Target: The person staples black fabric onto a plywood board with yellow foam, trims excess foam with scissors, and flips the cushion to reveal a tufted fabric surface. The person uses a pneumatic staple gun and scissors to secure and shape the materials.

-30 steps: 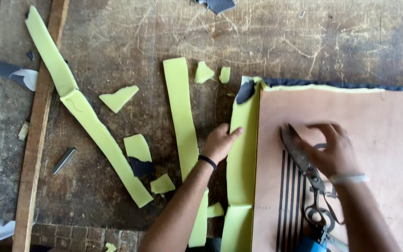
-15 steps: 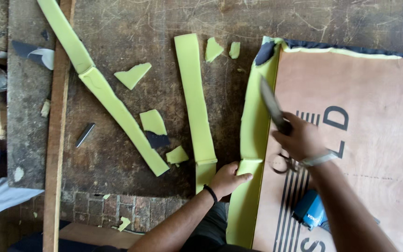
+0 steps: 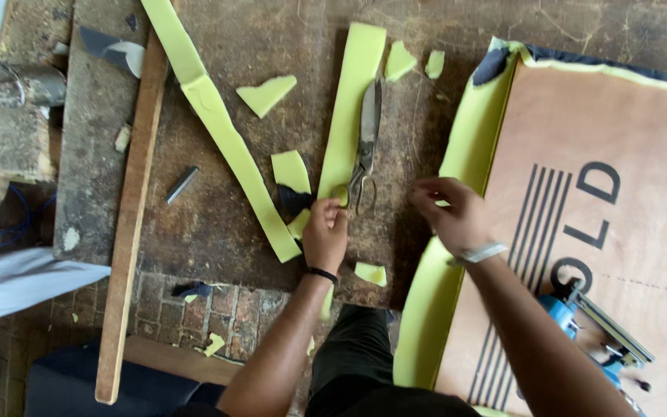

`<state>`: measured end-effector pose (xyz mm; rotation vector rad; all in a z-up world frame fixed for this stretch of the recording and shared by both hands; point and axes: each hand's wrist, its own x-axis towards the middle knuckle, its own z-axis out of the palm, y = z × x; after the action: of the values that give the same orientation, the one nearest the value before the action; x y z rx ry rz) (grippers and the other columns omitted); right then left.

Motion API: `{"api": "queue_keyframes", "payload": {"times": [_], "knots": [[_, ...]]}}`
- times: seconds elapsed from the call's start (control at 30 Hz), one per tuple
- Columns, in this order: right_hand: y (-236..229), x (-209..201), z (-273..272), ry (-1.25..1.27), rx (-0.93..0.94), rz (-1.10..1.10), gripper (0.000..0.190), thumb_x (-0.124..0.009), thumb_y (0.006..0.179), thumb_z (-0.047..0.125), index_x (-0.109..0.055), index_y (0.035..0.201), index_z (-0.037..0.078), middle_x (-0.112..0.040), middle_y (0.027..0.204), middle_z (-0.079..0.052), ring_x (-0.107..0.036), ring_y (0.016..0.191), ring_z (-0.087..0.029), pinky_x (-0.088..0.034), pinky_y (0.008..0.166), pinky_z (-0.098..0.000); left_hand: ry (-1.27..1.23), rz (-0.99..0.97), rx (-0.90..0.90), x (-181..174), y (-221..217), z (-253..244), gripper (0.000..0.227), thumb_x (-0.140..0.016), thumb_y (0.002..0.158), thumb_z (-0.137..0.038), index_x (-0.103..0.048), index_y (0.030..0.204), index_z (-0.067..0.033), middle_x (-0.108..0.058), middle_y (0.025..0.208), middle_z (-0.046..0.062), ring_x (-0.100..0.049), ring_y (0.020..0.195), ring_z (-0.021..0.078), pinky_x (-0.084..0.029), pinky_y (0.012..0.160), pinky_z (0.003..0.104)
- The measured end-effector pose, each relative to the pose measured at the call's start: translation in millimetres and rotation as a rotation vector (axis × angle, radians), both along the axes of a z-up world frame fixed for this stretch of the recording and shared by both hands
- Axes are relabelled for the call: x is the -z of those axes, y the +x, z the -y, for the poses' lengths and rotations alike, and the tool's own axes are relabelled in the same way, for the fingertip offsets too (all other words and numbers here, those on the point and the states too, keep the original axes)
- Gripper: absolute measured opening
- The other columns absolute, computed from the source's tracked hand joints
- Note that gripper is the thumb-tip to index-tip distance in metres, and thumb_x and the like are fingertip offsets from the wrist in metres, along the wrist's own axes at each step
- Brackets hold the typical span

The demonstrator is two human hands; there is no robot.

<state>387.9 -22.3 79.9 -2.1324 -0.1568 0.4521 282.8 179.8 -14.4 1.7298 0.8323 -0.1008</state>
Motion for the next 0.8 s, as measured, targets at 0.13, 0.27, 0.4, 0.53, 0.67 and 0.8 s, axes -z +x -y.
{"api": "queue_keyframes", "payload": {"times": [0.13,0.27,0.4,0.53,0.67,0.8], "knots": [[-41.7,-18.3,83.6,-0.141,0.212,-0.164,0.022,-0.071,0.096,0.022,-0.074,0.107,0.004,-0.077,0.09,-0.012,-0.072,0.074,-0.019,-0.061,0.069,-0.0338,-0.047,0.118,0.304,4.7,-3.8,32.9,0.024,-0.065,0.098,-0.028,-0.071,0.114,-0.0106,-0.077,0.108,0.01,-0.075,0.086,0.0194,-0.063,0.074,0.031],[-96.8,-7.0,145.3,-0.268,-0.076,0.034,0.023,-0.077,0.085,0.024,-0.075,0.1,0.007,-0.078,0.094,-0.008,-0.076,0.083,-0.016,-0.063,0.078,-0.0352,-0.118,0.176,0.35,24.8,-28.0,117.5,0.047,-0.077,0.093,-0.037,-0.066,0.124,-0.0037,-0.075,0.113,0.015,-0.073,0.098,0.021,-0.058,0.084,0.036],[-137.0,8.1,181.5,-0.596,-0.513,0.248,0.027,-0.082,0.078,0.03,-0.077,0.102,0.018,-0.071,0.111,-0.003,-0.065,0.113,-0.022,-0.047,0.108,-0.0439,-0.12,0.141,0.28,30.4,-15.3,145.3,0.044,-0.077,0.088,-0.039,-0.071,0.114,-0.0034,-0.079,0.102,0.012,-0.074,0.088,0.0195,-0.057,0.077,0.036],[-161.4,18.5,220.1,-0.641,-0.65,0.624,0.03,-0.067,0.079,0.003,-0.077,0.101,0.02,-0.07,0.115,-0.003,-0.062,0.12,-0.023,-0.036,0.117,-0.0496,-0.041,0.144,0.211,14.8,-24.2,160.6,0.036,-0.077,0.087,-0.038,-0.077,0.1,-0.0041,-0.079,0.084,0.011,-0.074,0.074,0.0202,-0.057,0.068,0.037],[-139.8,18.6,247.7,-0.63,-0.625,0.699,0.023,-0.067,0.087,0.007,-0.078,0.099,0.023,-0.071,0.115,0.0,-0.063,0.121,-0.022,-0.035,0.121,-0.0487,0.186,0.127,0.178,-2.0,-42.3,170.7,0.033,-0.078,0.087,-0.035,-0.075,0.095,-0.0033,-0.077,0.083,0.013,-0.072,0.073,0.0214,-0.055,0.067,0.04],[-138.5,-16.2,256.5,-0.517,-0.474,0.58,0.016,-0.075,0.081,0.018,-0.077,0.096,0.016,-0.074,0.107,-0.004,-0.066,0.111,-0.022,-0.045,0.111,-0.0447,0.094,0.073,0.219,-0.7,-71.6,169.8,0.031,-0.078,0.087,-0.033,-0.075,0.096,-0.0041,-0.078,0.085,0.013,-0.074,0.075,0.0212,-0.057,0.07,0.039]]}}
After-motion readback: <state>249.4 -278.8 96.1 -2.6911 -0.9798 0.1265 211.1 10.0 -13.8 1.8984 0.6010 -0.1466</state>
